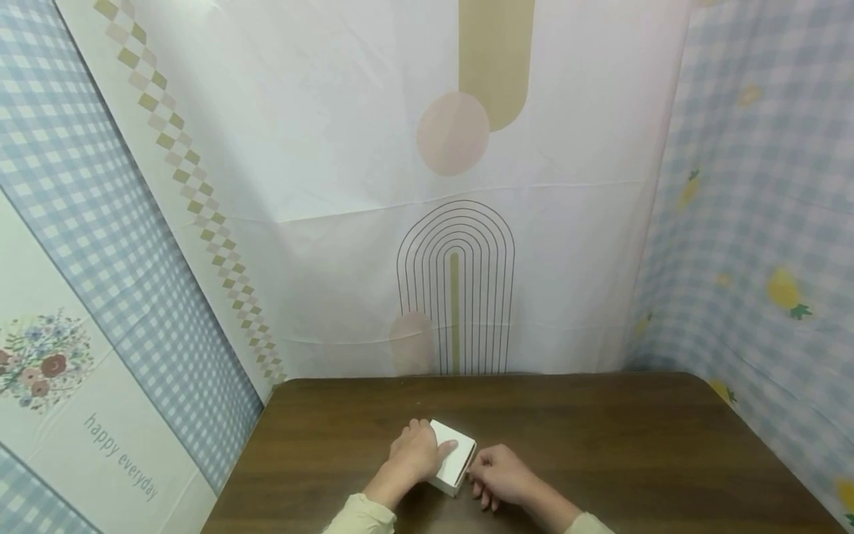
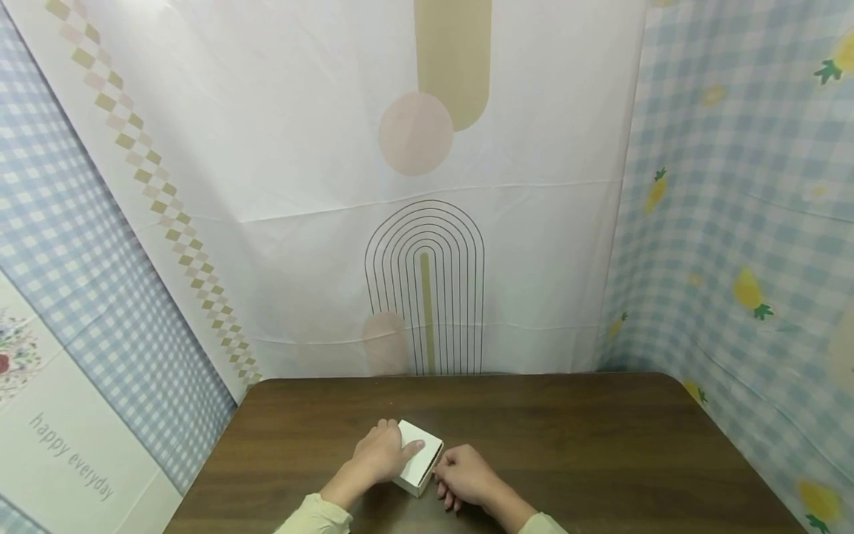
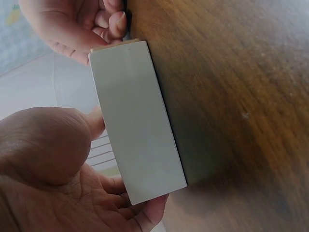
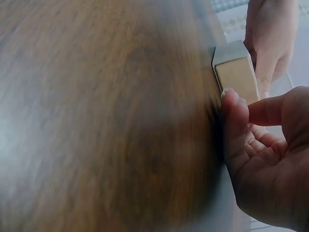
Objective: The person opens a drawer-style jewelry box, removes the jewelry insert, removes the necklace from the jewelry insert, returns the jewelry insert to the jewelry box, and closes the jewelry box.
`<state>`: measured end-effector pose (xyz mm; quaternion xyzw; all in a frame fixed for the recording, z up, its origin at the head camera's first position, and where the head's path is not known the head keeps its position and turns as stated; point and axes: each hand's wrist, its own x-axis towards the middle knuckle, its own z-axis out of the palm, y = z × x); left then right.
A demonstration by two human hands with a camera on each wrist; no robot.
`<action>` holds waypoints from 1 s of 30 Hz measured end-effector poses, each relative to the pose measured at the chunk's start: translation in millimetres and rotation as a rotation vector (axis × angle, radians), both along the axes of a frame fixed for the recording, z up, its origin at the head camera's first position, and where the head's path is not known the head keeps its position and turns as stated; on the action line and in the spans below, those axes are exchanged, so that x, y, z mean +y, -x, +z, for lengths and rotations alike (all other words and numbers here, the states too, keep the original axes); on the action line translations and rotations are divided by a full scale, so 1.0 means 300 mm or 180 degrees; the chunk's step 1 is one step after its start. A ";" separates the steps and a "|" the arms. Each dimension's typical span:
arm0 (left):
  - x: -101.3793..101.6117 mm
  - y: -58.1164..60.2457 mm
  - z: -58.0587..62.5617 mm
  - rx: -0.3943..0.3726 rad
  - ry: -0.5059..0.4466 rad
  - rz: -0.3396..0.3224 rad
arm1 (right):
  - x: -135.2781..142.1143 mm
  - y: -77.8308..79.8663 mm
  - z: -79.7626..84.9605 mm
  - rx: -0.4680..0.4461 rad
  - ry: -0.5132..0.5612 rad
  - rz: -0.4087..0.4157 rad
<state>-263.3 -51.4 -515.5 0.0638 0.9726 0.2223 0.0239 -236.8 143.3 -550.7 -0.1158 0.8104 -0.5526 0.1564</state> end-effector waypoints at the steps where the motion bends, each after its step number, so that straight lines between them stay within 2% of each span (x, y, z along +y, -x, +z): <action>1: 0.000 -0.002 0.000 0.0009 -0.0012 0.0003 | 0.005 -0.001 -0.002 -0.0001 0.0000 0.0004; 10: -0.006 -0.009 -0.004 0.0006 0.0010 0.0030 | 0.041 -0.023 0.000 -0.0035 0.0009 0.0071; 22: -0.002 0.002 -0.021 0.0011 0.0027 0.0018 | 0.084 -0.061 0.003 -0.0062 0.0009 0.0091; 30: -0.001 0.002 -0.016 -0.0035 0.0027 0.0015 | 0.116 -0.074 -0.003 -0.0015 -0.0020 0.0108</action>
